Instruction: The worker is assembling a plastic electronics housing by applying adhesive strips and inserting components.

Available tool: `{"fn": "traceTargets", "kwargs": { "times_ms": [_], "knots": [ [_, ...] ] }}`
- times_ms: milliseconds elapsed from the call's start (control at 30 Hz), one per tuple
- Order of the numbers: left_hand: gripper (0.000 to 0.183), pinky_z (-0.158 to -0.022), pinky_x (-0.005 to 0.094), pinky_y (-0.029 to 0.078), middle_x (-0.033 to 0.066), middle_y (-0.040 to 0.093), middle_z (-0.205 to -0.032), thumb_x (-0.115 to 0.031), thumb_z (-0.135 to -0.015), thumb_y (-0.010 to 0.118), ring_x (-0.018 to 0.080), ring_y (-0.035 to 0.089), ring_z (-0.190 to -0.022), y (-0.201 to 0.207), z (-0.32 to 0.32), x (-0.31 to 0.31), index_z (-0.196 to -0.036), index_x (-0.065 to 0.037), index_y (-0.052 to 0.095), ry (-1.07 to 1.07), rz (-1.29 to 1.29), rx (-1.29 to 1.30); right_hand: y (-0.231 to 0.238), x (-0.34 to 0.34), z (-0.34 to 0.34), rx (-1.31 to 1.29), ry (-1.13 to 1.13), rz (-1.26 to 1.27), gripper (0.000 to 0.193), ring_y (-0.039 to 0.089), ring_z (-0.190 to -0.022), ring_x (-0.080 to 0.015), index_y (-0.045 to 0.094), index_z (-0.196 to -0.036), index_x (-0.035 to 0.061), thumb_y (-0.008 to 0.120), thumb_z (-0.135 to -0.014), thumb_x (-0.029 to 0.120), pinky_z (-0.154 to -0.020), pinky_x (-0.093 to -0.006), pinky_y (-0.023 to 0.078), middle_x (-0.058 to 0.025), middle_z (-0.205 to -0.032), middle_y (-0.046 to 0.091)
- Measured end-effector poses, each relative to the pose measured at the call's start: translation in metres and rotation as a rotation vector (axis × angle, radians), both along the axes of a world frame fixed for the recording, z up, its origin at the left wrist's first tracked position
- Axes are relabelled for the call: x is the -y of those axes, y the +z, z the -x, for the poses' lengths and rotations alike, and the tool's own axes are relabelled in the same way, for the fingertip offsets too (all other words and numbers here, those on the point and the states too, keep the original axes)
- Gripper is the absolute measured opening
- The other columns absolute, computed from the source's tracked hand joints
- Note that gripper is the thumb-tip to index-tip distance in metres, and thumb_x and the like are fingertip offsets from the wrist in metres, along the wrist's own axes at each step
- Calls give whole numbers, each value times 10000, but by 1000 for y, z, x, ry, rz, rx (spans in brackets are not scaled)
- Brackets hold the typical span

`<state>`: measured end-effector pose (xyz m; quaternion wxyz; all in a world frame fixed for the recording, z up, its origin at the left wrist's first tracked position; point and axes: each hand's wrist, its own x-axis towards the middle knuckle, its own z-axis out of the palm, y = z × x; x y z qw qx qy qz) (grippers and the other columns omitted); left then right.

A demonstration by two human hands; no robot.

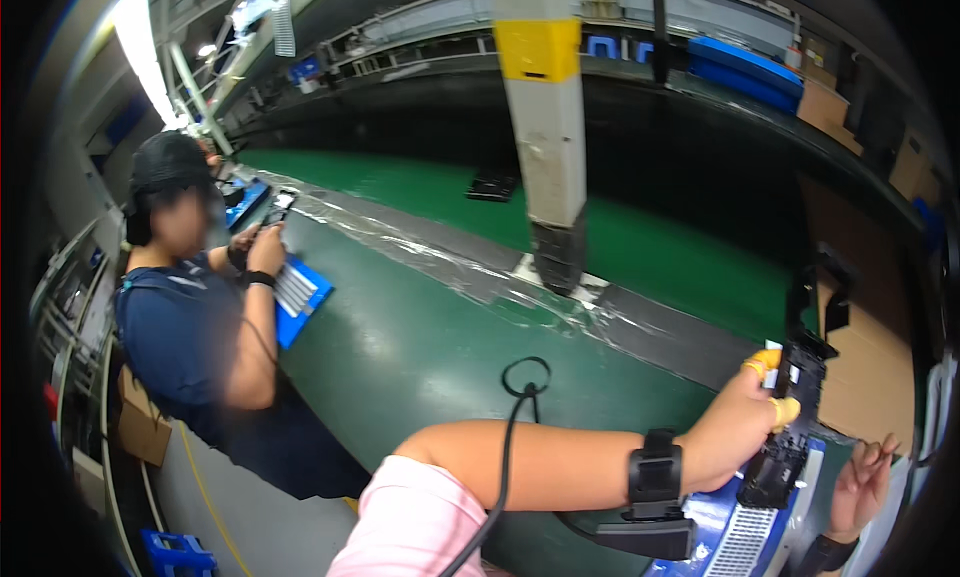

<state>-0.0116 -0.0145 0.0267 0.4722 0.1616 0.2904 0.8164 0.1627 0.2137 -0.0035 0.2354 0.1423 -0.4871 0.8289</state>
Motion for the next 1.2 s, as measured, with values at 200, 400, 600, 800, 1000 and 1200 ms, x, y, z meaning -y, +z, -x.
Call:
{"fn": "traceTargets", "kwargs": {
  "times_ms": [200,400,600,800,1000,1200],
  "knots": [
    [496,-802,289,447,70,571,-966,-16,-833,543,142,560,-878,-17,0,3,-1268,-61,307,93,45,115,17,86,43,322,-270,214,184,626,-802,-239,498,-954,23,582,-790,29,-587,-263,499,-95,-839,580],
    [488,-885,382,462,108,479,-1205,-148,-870,527,230,520,-1068,-5,-11,-10,-1302,-99,304,-31,133,-34,20,83,46,363,-316,46,148,626,-743,-212,515,-935,-5,564,-797,-24,-746,-393,517,-86,-806,576],
    [510,-876,395,475,118,468,-1215,-141,-877,509,232,524,-1071,-6,-25,-22,-1322,-103,263,-58,125,-23,23,80,27,383,-444,57,184,634,-749,-232,509,-949,-18,573,-778,-44,-736,-394,530,-90,-805,580],
    [531,-916,384,431,114,480,-1196,-86,-867,529,205,503,-1076,-1,-25,-14,-1321,-88,252,-70,147,52,20,88,24,378,-424,39,234,645,-736,-256,491,-983,-25,585,-770,-48,-704,-363,529,-124,-817,606],
    [523,-916,384,431,120,479,-1193,-93,-866,534,211,501,-1077,0,-24,-15,-1311,-76,261,-77,131,43,18,84,27,394,-388,55,229,641,-737,-258,488,-994,-24,577,-783,-35,-706,-359,519,-124,-802,609],
    [539,-921,391,424,128,477,-1197,-94,-865,537,215,498,-1085,2,-25,-15,-1320,-76,249,-64,145,36,18,83,28,371,-345,59,250,635,-774,-210,483,-1025,-34,577,-794,-42,-718,-307,514,-116,-828,617]
  ]
}}
